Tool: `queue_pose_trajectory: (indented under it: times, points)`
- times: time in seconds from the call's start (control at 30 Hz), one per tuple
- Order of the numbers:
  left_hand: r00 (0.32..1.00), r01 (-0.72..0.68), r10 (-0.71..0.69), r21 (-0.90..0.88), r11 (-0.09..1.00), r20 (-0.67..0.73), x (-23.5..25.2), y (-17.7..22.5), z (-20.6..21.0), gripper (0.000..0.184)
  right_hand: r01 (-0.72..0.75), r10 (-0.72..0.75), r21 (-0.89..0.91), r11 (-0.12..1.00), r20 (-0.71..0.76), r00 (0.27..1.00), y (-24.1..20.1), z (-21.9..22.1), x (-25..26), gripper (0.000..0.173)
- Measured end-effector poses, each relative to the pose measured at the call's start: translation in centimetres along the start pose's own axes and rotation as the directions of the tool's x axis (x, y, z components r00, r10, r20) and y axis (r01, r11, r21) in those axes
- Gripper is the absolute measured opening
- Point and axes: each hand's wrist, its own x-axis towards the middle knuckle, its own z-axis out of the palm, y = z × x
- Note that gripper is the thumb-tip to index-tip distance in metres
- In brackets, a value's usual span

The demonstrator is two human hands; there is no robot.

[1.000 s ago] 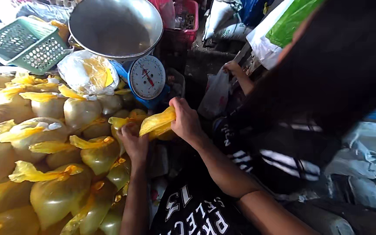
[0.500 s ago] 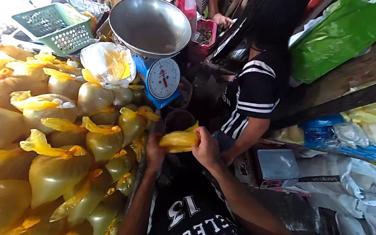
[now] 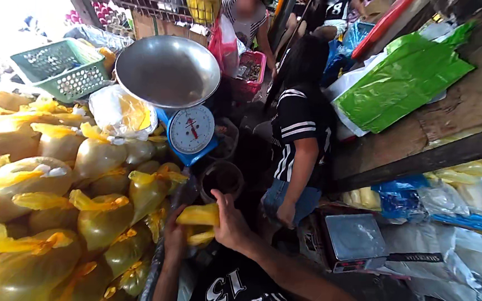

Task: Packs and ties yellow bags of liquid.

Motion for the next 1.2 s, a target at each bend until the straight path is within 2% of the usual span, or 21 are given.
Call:
queue_pose_trajectory:
  times: [0.13, 0.2, 0.27, 0.4, 0.47, 0.53, 0.63, 0.73, 0.87, 0.93, 1.0, 1.1, 1.2]
  points:
    - [0.995, 0.015, -0.035, 0.2, 0.98, 0.094, -0.8, -0.6, 0.9, 0.043, 0.003, -0.008, 0.052, 0.999, 0.092, 0.996, 3.1, -0.7, 1.0, 0.103]
    - [0.976, 0.026, -0.086, 0.283, 0.959, 0.202, -1.2, 0.1, 2.7, 0.059, -0.005, 0.0, 0.044, 0.999, 0.135, 0.991, 4.3, -1.3, 1.9, 0.092]
    - [0.973, 0.024, -0.1, 0.343, 0.939, 0.207, -1.0, 0.3, 5.0, 0.068, -0.026, 0.031, -0.028, 0.999, 0.169, 0.985, 4.9, -1.7, 3.3, 0.085]
    - [0.999, -0.011, -0.016, 0.498, 0.867, 0.05, 1.6, 0.9, 9.0, 0.061, -0.011, 0.032, -0.1, 0.995, 0.214, 0.976, 5.9, -2.9, 7.2, 0.089]
    - [0.999, -0.002, 0.024, 0.559, 0.829, -0.033, 2.2, 1.3, 9.1, 0.059, 0.053, -0.055, 0.012, 0.999, 0.181, 0.982, 7.0, -3.4, 8.9, 0.102]
    - [0.992, 0.05, 0.026, 0.585, 0.81, -0.121, 2.0, 1.0, 7.5, 0.057, 0.095, -0.133, 0.209, 0.973, 0.175, 0.975, 7.6, -4.4, 11.0, 0.109]
    - [0.974, 0.137, -0.014, 0.542, 0.829, -0.225, -0.1, -0.1, 3.8, 0.058, 0.085, -0.164, 0.382, 0.92, 0.179, 0.97, 8.8, -5.5, 14.3, 0.096]
    - [0.97, 0.134, -0.04, 0.39, 0.911, -0.238, -2.7, 0.1, 0.8, 0.061, -0.091, -0.006, 0.358, 0.929, 0.262, 0.965, 11.8, -4.2, 18.0, 0.077]
    - [0.957, 0.094, -0.038, 0.184, 0.978, -0.289, -3.8, 0.0, -0.2, 0.029, -0.345, 0.299, 0.09, 0.934, 0.33, 0.895, 17.6, 0.6, 20.9, 0.064]
    - [0.94, 0.117, -0.064, 0.141, 0.983, -0.334, -3.6, 0.4, 0.0, 0.018, -0.398, 0.367, 0.024, 0.917, 0.341, 0.865, 20.4, 3.3, 20.1, 0.058]
    - [0.933, 0.146, -0.076, 0.175, 0.974, -0.352, -2.9, 0.4, 0.1, 0.015, -0.406, 0.386, -0.032, 0.913, 0.387, 0.837, 23.3, 5.4, 18.3, 0.055]
    - [0.937, 0.146, -0.034, 0.301, 0.942, -0.347, -2.4, 0.3, -0.4, 0.022, -0.421, 0.396, -0.065, 0.905, 0.488, 0.778, 26.2, 7.3, 14.5, 0.052]
    - [0.931, 0.14, 0.023, 0.416, 0.899, -0.365, -3.0, 0.2, -1.7, 0.03, -0.512, 0.547, -0.229, 0.828, 0.527, 0.65, 29.6, 9.6, 11.9, 0.052]
